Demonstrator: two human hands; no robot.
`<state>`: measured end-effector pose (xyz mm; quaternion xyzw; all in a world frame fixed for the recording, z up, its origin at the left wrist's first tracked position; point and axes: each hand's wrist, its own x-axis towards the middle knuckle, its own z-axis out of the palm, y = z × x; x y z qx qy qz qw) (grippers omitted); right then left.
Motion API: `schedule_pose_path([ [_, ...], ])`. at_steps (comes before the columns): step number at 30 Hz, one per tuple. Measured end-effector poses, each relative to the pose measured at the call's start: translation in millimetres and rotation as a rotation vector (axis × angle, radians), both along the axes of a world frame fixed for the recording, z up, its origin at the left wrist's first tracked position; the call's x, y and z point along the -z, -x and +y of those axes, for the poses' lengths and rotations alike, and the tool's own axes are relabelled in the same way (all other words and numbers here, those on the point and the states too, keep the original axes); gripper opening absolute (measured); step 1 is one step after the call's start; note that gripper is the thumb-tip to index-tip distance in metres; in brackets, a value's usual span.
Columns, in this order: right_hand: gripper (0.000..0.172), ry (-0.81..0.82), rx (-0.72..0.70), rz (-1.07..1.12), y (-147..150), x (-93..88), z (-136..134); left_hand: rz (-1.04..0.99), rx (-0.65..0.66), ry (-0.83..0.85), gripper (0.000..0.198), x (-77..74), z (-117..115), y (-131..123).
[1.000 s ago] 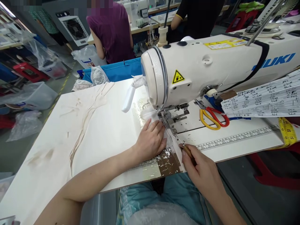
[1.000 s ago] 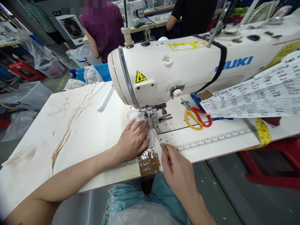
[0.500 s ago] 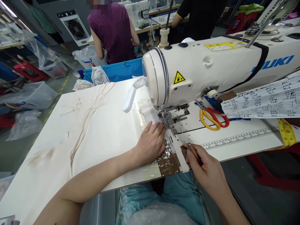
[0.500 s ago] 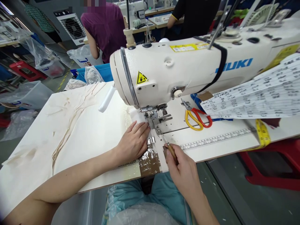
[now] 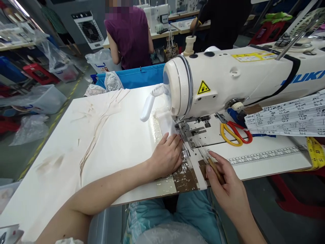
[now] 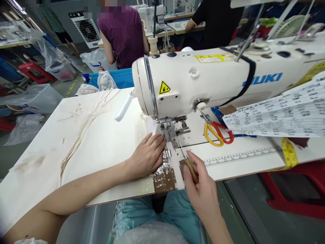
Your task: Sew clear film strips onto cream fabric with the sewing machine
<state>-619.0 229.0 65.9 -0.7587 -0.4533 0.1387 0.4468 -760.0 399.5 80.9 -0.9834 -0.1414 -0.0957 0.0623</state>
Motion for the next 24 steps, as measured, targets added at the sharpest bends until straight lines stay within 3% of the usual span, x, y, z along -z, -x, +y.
schedule_pose_path([
  [3,0.032,-0.066,-0.042,-0.088,2,-0.9,2,0.006,-0.010,0.011,0.048,1.9,3,-1],
  [10,0.019,-0.253,-0.286,-0.263,14,-7.6,31,-0.024,-0.041,0.071,0.045,4.2,15,-5],
  [16,0.022,-0.155,-0.289,-0.610,20,-2.0,55,-0.059,-0.044,0.141,0.040,4.6,22,-8],
  [24,0.027,-0.052,-0.232,-0.797,22,-2.0,63,-0.102,-0.034,0.173,0.037,5.2,23,-8],
])
